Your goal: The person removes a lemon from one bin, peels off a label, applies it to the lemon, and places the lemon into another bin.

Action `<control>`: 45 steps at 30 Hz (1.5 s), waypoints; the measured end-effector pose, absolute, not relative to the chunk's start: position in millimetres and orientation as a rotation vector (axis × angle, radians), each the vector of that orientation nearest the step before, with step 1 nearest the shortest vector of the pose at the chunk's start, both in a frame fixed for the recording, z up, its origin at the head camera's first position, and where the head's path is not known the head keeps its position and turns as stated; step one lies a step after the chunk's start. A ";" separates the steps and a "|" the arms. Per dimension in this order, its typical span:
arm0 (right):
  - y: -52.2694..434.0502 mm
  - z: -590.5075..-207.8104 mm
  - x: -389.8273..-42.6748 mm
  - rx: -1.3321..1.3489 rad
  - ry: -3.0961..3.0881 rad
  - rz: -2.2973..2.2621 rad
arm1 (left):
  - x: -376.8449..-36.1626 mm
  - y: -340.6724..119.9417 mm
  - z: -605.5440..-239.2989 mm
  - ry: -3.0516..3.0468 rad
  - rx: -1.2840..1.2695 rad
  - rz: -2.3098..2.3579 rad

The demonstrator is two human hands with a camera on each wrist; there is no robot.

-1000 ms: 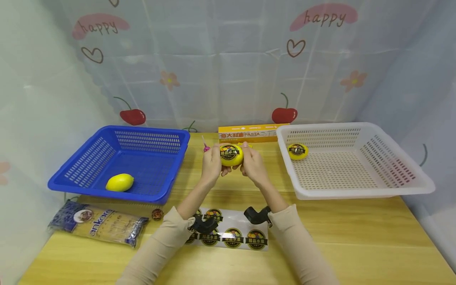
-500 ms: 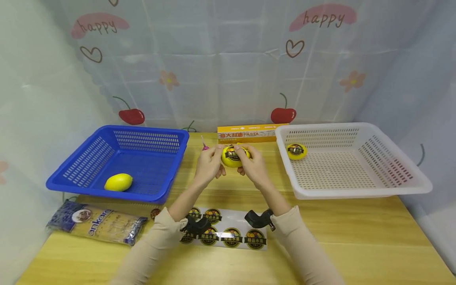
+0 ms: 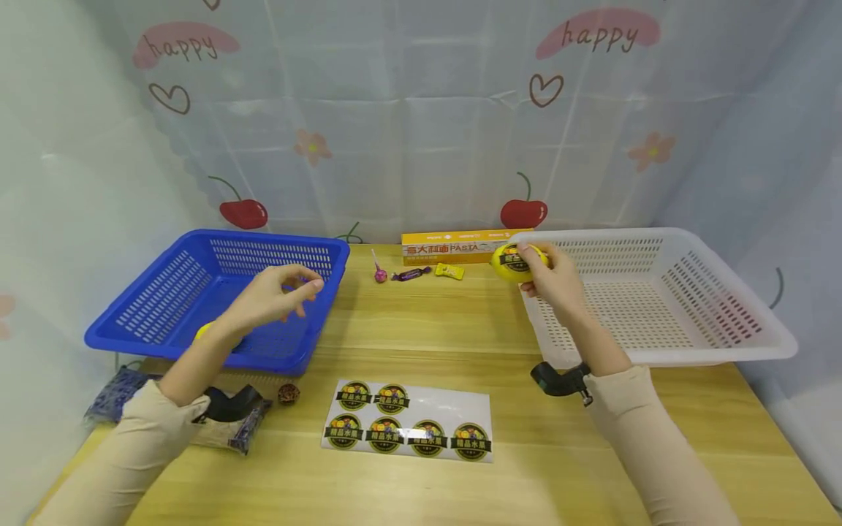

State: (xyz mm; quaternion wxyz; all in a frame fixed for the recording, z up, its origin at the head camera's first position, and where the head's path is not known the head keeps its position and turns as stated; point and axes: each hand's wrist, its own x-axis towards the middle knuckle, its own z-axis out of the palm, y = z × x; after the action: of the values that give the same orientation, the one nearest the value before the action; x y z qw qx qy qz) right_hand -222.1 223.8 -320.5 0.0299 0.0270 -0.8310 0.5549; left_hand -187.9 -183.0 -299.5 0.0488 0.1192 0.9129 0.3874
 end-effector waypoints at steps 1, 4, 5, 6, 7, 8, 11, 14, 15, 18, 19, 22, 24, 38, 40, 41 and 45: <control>233.7 -319.5 -226.4 0.061 -2.564 1.705 | -191.6 -194.4 -296.7 2.783 0.353 1.115; 264.8 -320.3 -241.5 -0.047 -2.565 1.744 | -204.7 -228.4 -293.8 2.741 0.314 1.004; 275.1 -322.0 -246.8 -0.089 -2.557 1.762 | -208.9 -239.2 -294.6 2.724 0.300 0.986; 285.3 -324.2 -252.3 -0.119 -2.556 1.778 | -212.5 -249.5 -296.3 2.711 0.291 0.970; 298.6 -330.7 -260.9 -0.124 -2.520 1.828 | -215.5 -259.7 -298.9 2.698 0.290 0.959; 308.2 -333.7 -266.0 -0.140 -2.524 1.829 | -218.0 -269.3 -301.7 2.687 0.290 0.948; 326.3 -335.8 -273.6 -0.137 -2.561 1.779 | -223.4 -292.9 -309.0 2.657 0.297 0.906; 331.3 -326.1 -271.8 -0.156 -2.622 1.730 | -227.2 -310.5 -314.0 2.636 0.292 0.856; 332.9 -324.3 -272.3 -0.164 -2.632 1.734 | -227.7 -314.5 -314.4 2.638 0.278 0.829; 342.7 -328.7 -280.6 -0.179 -2.629 1.789 | -229.4 -326.0 -318.2 2.613 0.236 0.735; 347.5 -333.8 -285.7 -0.184 -2.630 1.784 | -230.2 -328.8 -319.6 2.592 0.216 0.709; 364.4 -352.4 -302.1 -0.219 -2.597 1.833 | -231.7 -334.2 -322.9 2.496 0.157 0.682; 373.9 -365.0 -313.3 -0.264 -2.546 1.898 | -232.4 -337.2 -324.9 2.435 0.116 0.674; 363.4 -371.5 -304.8 -0.421 -2.740 1.808 | -233.4 -361.5 -345.3 2.184 -0.083 0.689; 364.7 -372.7 -304.2 -0.414 -2.756 1.800 | -231.5 -366.5 -349.2 2.184 -0.084 0.710; 365.4 -372.9 -304.3 -0.401 -2.771 1.797 | -230.8 -368.5 -351.1 2.190 -0.086 0.718; 370.6 -375.4 -307.0 -0.304 -2.895 1.739 | -229.8 -371.9 -355.9 2.213 -0.091 0.741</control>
State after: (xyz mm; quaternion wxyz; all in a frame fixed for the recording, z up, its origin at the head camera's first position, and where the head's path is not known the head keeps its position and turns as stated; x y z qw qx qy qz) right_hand -307.0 370.6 -375.4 -0.1244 -0.0889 -0.8472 0.5088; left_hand -229.8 -371.9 -355.9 0.3920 -0.0357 0.8717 0.2919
